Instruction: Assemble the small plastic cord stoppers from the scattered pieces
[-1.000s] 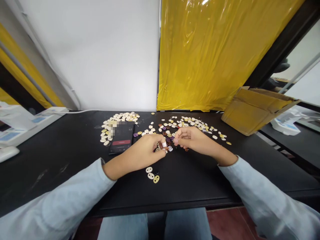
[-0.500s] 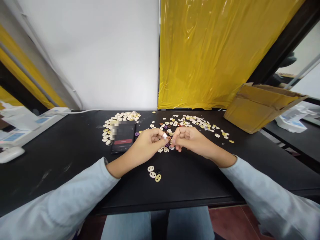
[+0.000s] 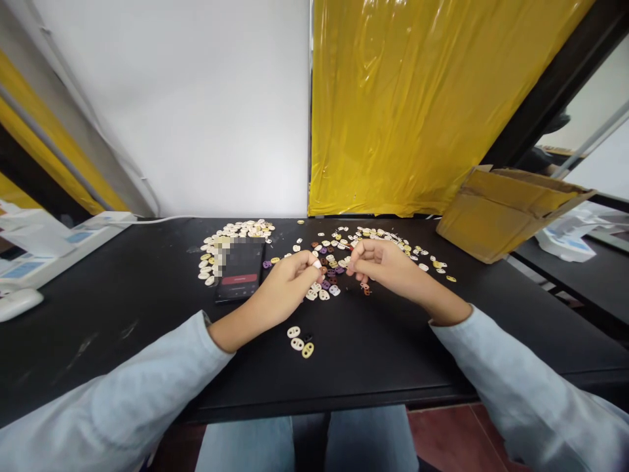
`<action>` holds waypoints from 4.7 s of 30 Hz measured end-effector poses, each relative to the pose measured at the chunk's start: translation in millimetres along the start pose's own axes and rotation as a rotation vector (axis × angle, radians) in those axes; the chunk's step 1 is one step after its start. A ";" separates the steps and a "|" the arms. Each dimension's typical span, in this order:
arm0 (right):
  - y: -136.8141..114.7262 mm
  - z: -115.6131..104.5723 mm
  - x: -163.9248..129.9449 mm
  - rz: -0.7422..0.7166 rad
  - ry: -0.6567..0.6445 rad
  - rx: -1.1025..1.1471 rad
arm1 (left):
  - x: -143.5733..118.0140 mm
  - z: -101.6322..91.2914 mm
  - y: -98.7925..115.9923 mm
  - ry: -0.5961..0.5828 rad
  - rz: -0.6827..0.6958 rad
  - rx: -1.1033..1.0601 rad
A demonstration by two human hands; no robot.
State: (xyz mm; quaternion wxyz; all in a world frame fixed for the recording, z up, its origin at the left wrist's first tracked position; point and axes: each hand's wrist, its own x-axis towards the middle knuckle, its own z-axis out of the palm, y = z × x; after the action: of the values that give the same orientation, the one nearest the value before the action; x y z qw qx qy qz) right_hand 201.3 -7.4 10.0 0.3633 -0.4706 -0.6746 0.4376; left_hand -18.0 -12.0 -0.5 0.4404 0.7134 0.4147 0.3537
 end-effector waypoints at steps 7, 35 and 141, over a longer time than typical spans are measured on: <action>16.8 -11.3 7.2 0.104 0.010 -0.459 | 1.4 -0.5 -7.1 -0.023 -0.020 -0.120; 10.1 -33.7 -6.5 0.186 -0.298 -0.618 | 1.8 0.5 2.6 -0.089 -0.017 -0.040; 18.1 -22.4 8.5 -0.054 -0.056 -0.112 | -3.3 -53.8 32.2 -0.647 0.058 0.364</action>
State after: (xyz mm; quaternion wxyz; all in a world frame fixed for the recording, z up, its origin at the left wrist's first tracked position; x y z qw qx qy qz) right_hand 224.8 9.4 1.7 0.3291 -0.4595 -0.7202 0.4023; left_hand -57.1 -5.6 48.2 0.4045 0.8664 0.2897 0.0426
